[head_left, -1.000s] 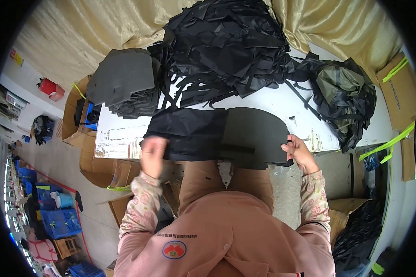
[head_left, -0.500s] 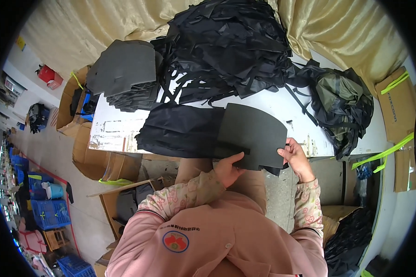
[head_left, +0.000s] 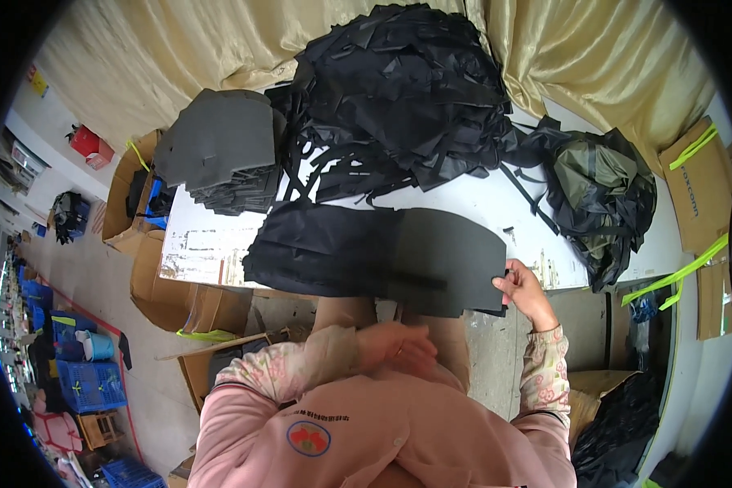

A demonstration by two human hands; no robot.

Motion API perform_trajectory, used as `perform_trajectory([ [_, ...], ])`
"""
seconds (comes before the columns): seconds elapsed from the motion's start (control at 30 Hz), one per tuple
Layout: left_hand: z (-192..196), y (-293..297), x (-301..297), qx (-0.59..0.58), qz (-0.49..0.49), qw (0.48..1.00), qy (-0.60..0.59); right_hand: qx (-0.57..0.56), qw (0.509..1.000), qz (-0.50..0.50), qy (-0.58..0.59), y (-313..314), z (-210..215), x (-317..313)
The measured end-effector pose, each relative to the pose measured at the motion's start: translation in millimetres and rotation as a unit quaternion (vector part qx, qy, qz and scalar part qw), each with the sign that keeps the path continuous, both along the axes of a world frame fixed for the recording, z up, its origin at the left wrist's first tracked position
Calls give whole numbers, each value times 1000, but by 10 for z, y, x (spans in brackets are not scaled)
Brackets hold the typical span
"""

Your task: Sorting and stacking black fabric shells and foam padded inserts for backpack assembly.

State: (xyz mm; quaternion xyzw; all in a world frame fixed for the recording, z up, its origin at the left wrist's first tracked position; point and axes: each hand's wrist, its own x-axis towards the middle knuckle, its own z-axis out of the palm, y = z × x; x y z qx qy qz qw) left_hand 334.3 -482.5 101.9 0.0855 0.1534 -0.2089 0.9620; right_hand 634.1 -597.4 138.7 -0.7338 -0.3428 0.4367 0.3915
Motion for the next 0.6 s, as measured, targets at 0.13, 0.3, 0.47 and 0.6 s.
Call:
perform_trajectory([
  [0.13,356,118,159,747,-15,630,-210,31,945,-13,-326,258,19,219],
  [0.3,20,243,221,947,-4,278,-163,201,822,142,-513,1463,102,52],
  [0.47,115,343,166,917,75,346,-186,153,676,270,-668,2398,-99,-26],
  [0.6,237,633,4,901,122,384,-160,93,698,174,-689,2725,-241,36],
])
